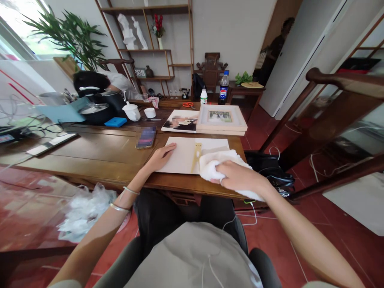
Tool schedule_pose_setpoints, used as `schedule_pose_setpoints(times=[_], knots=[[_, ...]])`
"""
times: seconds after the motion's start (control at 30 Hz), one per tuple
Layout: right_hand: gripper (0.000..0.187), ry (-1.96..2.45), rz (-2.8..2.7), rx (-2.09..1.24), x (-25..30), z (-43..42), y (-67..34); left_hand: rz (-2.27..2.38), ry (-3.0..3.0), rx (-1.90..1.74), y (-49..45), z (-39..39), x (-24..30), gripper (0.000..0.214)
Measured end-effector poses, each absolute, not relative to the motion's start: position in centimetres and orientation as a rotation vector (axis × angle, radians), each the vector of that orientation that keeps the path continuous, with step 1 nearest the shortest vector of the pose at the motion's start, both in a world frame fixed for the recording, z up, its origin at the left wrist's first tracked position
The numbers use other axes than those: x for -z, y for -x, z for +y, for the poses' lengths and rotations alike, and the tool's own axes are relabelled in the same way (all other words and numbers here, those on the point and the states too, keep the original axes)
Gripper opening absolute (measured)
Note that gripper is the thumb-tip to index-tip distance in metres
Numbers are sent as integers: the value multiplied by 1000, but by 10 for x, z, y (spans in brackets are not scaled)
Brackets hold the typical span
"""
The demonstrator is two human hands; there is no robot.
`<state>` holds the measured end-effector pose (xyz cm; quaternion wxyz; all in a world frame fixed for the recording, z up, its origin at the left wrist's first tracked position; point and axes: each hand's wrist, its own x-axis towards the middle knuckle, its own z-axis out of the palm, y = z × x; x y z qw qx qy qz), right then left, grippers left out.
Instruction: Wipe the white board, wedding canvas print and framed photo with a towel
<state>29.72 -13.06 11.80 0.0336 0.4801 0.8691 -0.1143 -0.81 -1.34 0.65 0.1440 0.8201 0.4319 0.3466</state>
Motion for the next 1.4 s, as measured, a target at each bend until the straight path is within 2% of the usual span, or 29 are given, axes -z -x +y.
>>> schedule_pose_setpoints(times=[0.13,0.33,0.53,0.73,0.8,0.93,1.07,1.2,1.33,1.4], knots=[[35,-1607,2675,361,-107,-63,-302,1228,-2352,-996,9,-13,-6,38],[34,-1838,2741,263,-82,0,-305,1214,-2348,-995,10,-13,-8,39],[33,-1628,2777,106,-81,-51,-304,1232,-2362,-977,10,-14,-9,39],[8,-1486,2777,250,-101,-136,-299,1241,-2354,-986,8,-15,-9,38],[11,-1559,2769,322,-105,-140,-298,1243,-2357,-984,8,-15,-8,39],[33,-1850,2802,469,-100,-101,-292,1254,-2365,-982,8,-14,-8,38],[36,-1969,2814,425,-90,-44,-273,1236,-2357,-985,9,-14,-8,38],[32,-1795,2888,344,-86,-16,-247,1227,-2342,-989,10,-15,-9,38],[19,-1471,2934,103,-82,-27,-237,1222,-2336,-978,10,-15,-10,38],[24,-1328,2944,31,-81,-44,-239,1219,-2330,-985,10,-15,-10,38]])
